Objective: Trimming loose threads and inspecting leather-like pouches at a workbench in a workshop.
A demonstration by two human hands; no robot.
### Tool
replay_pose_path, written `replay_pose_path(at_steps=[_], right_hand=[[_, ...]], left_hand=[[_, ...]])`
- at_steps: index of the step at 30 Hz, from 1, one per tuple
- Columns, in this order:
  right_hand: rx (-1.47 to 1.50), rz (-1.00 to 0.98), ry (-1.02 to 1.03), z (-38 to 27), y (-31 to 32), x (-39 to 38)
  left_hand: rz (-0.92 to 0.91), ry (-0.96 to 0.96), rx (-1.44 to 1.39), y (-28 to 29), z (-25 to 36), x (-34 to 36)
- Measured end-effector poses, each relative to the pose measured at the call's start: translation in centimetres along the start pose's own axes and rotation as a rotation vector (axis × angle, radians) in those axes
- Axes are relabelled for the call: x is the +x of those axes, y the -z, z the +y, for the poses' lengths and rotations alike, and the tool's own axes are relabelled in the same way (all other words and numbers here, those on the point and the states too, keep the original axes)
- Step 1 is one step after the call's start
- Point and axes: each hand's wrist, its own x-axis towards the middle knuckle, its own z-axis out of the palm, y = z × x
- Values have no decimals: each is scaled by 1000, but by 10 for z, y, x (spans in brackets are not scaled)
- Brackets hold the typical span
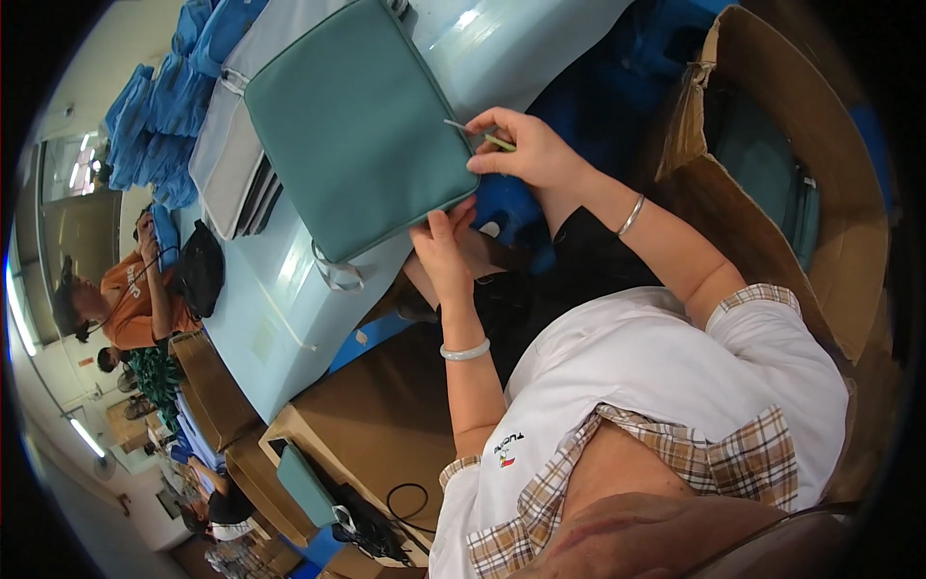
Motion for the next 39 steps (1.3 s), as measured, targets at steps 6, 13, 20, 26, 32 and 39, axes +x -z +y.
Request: replay_pose_path(at_steps=[6, 13, 20, 26, 32, 39], right_hand=[[-91, -32, -86, -23, -8, -15], [248, 290, 145, -12, 12, 14], [335, 388, -1, -33, 46, 22], [443, 327, -51, -18, 50, 12], [625, 233, -121, -6, 48, 6], [642, 263, -76, 10, 66, 8]], left_hand=[[176, -33, -352, -8, 15, -1], [119, 20, -315, 27, 16, -32], [-30, 74, -174, 77, 10, -50], [167, 69, -204, 66, 12, -49], [283, 55, -267, 70, 0, -49], [259, -11, -251, 51, 18, -40]])
